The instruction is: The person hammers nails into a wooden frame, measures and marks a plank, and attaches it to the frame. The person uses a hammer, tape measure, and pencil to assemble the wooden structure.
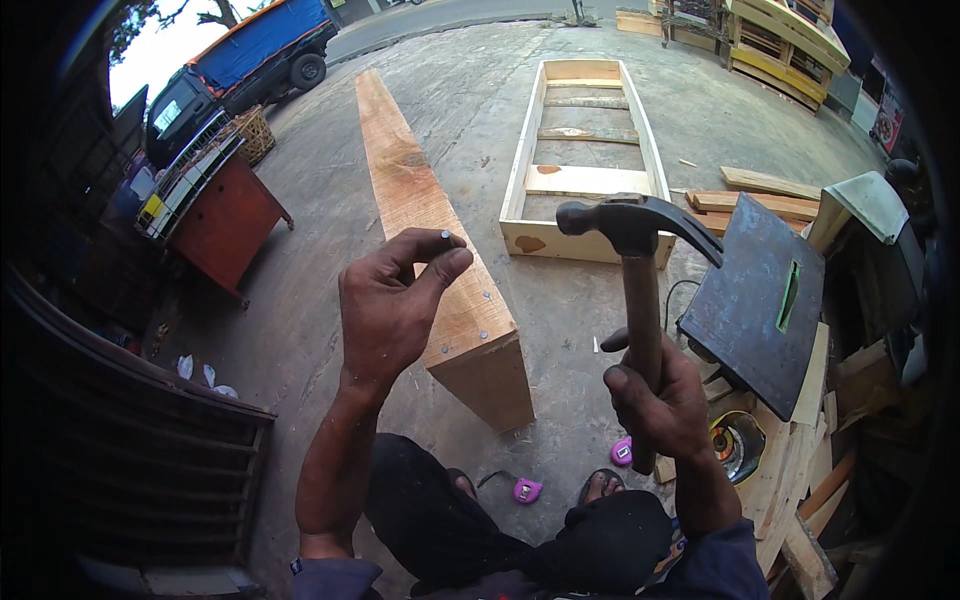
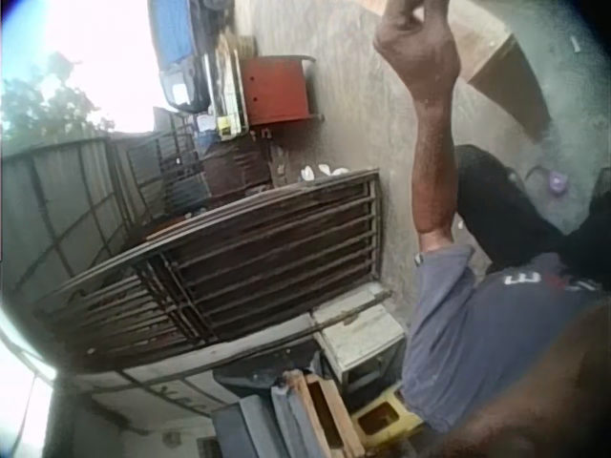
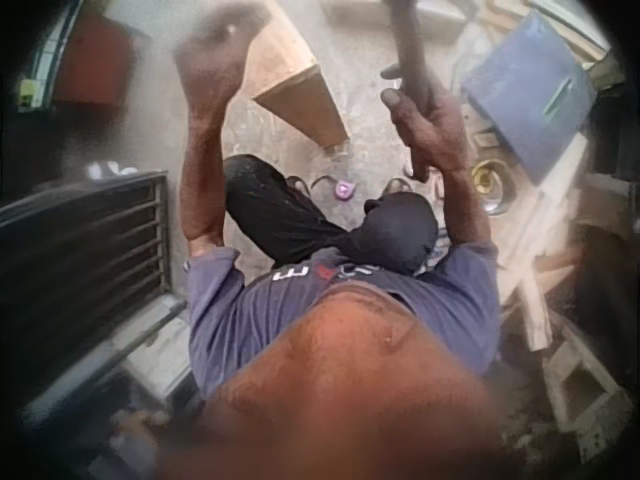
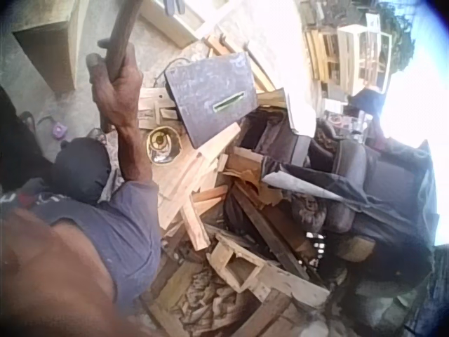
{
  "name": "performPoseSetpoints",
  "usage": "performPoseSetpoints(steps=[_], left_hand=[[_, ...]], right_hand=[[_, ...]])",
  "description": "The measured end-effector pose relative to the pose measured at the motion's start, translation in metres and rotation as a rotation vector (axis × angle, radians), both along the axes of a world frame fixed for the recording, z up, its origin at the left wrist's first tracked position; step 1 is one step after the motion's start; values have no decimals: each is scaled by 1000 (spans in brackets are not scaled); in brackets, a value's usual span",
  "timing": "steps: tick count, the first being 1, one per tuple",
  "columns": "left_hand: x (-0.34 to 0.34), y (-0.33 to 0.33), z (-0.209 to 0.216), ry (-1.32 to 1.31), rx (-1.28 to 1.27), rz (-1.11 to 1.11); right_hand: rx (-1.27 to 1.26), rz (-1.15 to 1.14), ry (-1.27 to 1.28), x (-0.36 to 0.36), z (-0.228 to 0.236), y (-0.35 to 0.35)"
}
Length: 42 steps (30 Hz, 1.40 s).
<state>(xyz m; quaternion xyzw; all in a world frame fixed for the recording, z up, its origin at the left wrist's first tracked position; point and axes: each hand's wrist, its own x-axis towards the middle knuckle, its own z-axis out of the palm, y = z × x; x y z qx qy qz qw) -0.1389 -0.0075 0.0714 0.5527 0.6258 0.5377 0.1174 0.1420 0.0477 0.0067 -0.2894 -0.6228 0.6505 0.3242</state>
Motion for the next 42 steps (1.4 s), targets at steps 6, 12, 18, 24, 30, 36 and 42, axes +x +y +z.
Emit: performPoseSetpoints(steps=[6,12,18,24,30,36,42], left_hand=[[-21,11,-35,-47,-144,55],[-20,8,-44,-86,-120,73],[-17,7,-43,-38,-71,85],[-19,0,-42,-32,-122,94],[-22,-3,-42,-57,-76,56],[-24,-5,-45,-33,-38,63],[-23,-4,-43,18,-114,92]], right_hand=[[203,-30,-250,0,18,7],[660,41,-497,-13,47,17],[966,19,-417,-25,81,20],[981,106,-591,-36,104,18],[987,38,-338,-41,112,17],[990,56,-480,-42,119,9],[909,197,-854,-49,120,6]])
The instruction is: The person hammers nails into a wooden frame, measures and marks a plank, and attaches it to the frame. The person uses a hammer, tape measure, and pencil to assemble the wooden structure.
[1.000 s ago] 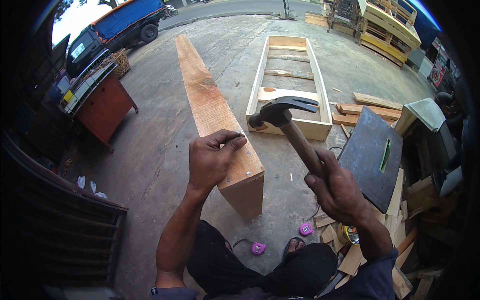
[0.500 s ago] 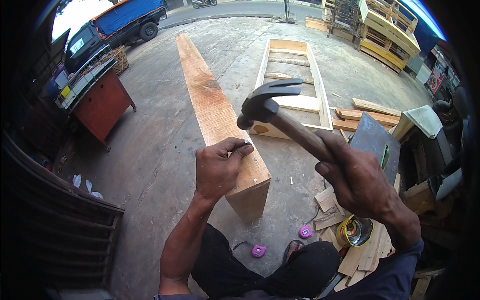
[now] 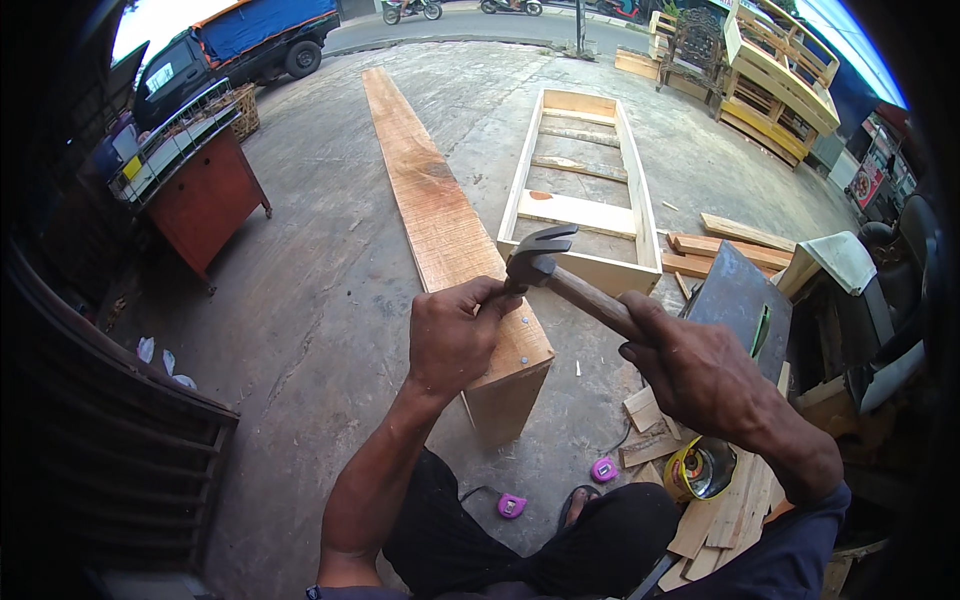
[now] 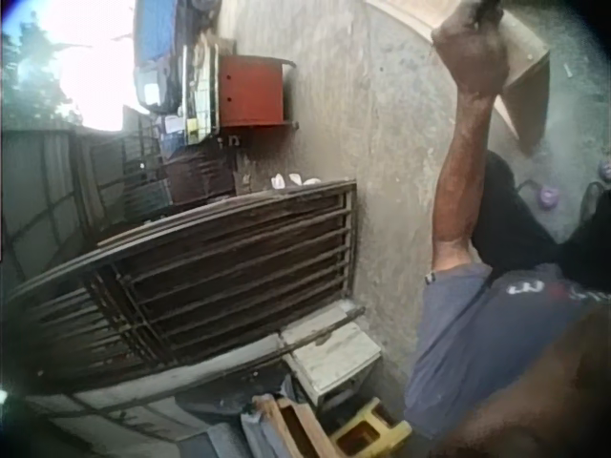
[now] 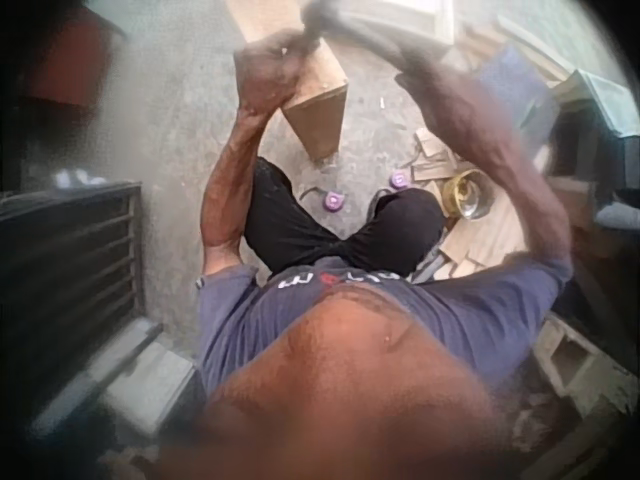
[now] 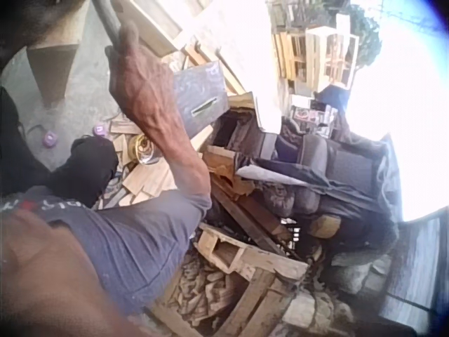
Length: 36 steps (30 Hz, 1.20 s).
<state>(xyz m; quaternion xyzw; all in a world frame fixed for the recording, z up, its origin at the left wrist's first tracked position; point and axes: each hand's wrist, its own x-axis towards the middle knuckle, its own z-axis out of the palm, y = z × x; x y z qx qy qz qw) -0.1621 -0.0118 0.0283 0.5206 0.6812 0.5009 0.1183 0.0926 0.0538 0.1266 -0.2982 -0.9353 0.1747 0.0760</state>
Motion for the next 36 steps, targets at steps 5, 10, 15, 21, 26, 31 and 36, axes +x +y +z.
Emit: performPoseSetpoints(steps=[5,10,15,21,26,31,36], left_hand=[[-9,-7,2,26,71,-86],[-5,-7,-6,-1,218,160],[2,-2,-17,-19,326,310],[2,-5,-19,-55,400,289],[3,-2,-15,-43,400,277],[3,-5,-17,-66,404,267],[3,-4,-19,-70,402,265]], right_hand=[[141,91,338,13,14,-4],[119,118,647,9,16,1],[209,73,-44,-1,29,3],[-63,147,736,7,0,5],[13,-9,144,11,-49,6],[-611,-203,664,22,-44,11],[-1028,-306,607,14,-64,25]])
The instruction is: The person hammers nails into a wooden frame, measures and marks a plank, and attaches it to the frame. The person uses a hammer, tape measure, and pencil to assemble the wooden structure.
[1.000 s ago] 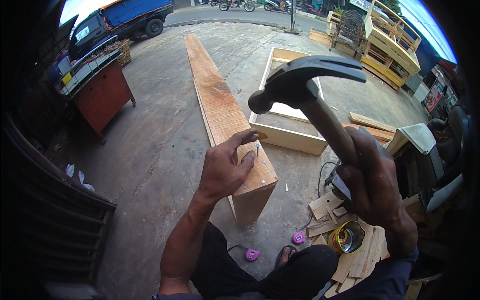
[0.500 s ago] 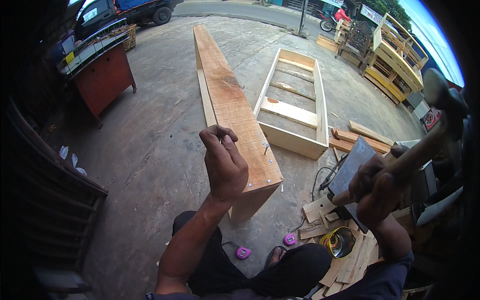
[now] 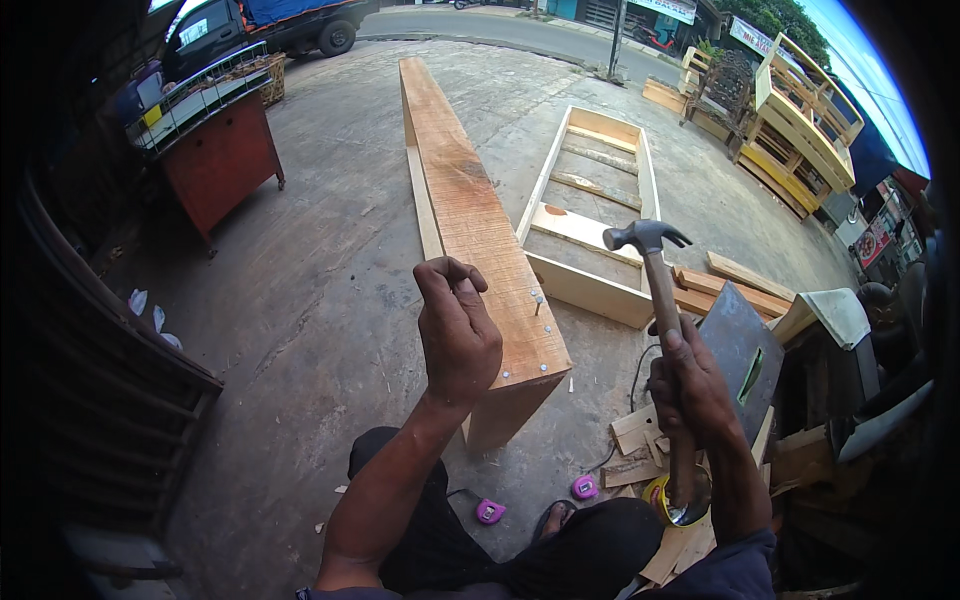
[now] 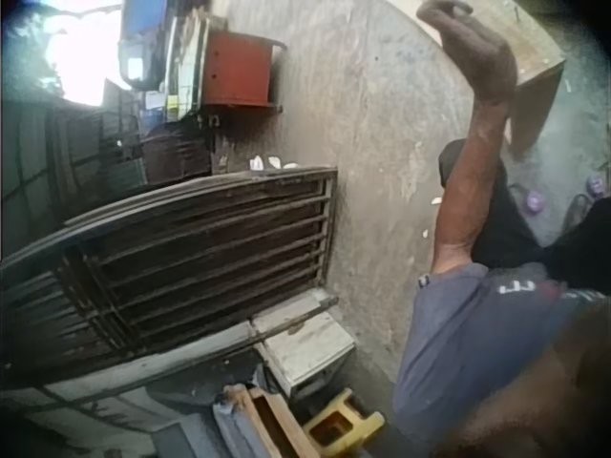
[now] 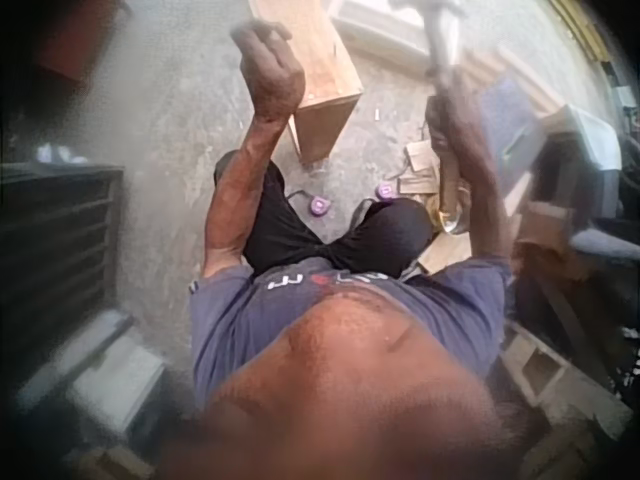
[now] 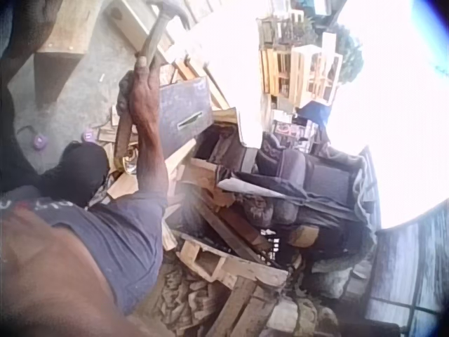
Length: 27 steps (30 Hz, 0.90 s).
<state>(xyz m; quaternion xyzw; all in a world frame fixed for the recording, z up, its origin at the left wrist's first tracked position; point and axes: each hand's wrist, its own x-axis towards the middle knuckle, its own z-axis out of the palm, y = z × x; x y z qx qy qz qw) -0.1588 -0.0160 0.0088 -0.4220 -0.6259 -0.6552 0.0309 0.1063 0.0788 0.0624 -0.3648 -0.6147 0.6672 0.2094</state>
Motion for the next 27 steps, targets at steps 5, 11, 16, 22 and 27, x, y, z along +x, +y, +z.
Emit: performPoseSetpoints(steps=[5,11,16,22,27], left_hand=[[0,-2,0,6,-19,-17],[-1,-1,-3,-12,-10,-28],[-1,0,-1,-9,1,-11],[-1,1,0,2,20,-27],[1,-1,-1,2,4,-21]], right_hand=[[231,31,-289,0,4,-11],[918,-127,213,8,47,-21],[1186,491,-698,-7,69,-15],[1017,-151,145,-4,83,-31],[1088,344,-716,-5,57,-21]])
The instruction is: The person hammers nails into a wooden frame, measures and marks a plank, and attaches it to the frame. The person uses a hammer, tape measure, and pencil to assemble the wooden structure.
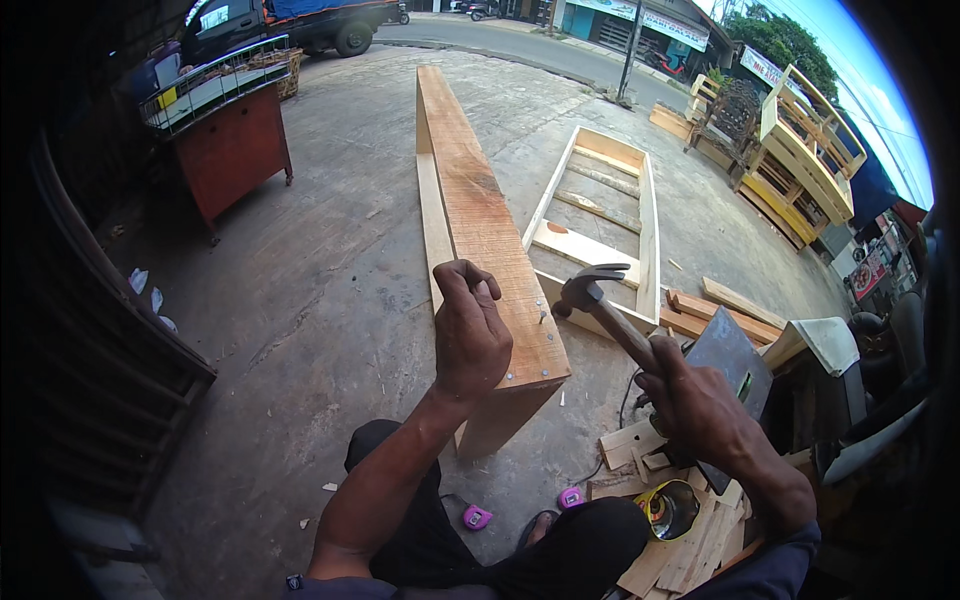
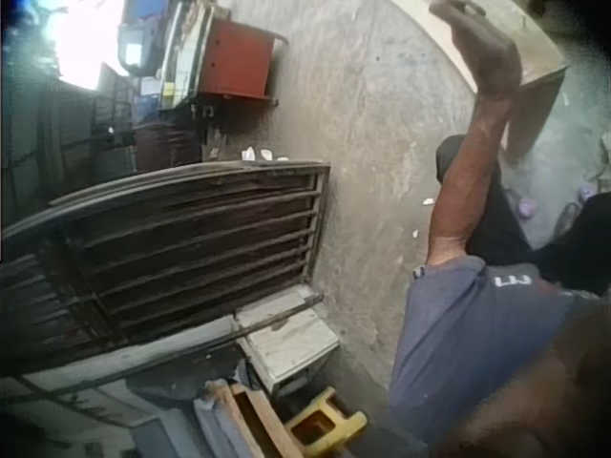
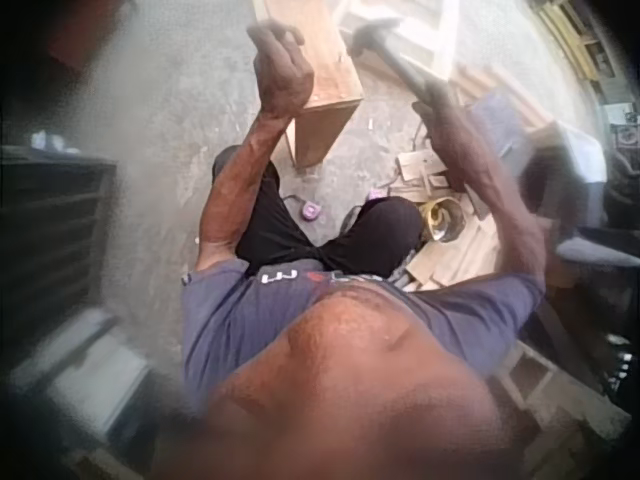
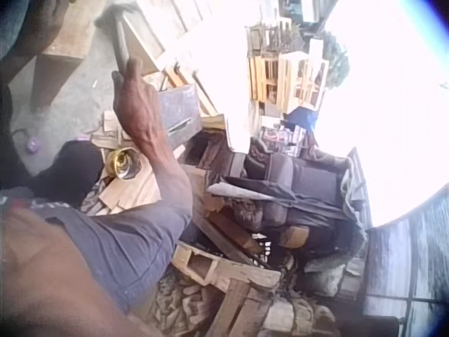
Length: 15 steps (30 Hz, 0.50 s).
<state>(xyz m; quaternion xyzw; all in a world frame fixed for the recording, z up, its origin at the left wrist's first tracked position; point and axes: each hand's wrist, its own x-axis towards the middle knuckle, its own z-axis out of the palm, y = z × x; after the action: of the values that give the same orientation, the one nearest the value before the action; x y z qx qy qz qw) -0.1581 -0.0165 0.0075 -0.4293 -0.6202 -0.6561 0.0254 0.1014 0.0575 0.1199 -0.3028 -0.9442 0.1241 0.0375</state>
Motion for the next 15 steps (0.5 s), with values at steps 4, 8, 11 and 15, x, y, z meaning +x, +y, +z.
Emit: performPoseSetpoints(steps=[4,8,11,15], left_hand=[[0,1,-1,-8,23,18],[1,1,-2,-27,49,-2],[1,1,-1,-3,13,-7],[0,0,-1,-24,24,-8]], right_hand=[[-590,445,955,-1,4,10],[127,33,219,-7,12,2],[183,50,199,-12,17,-6],[-282,230,896,-15,12,-7]])
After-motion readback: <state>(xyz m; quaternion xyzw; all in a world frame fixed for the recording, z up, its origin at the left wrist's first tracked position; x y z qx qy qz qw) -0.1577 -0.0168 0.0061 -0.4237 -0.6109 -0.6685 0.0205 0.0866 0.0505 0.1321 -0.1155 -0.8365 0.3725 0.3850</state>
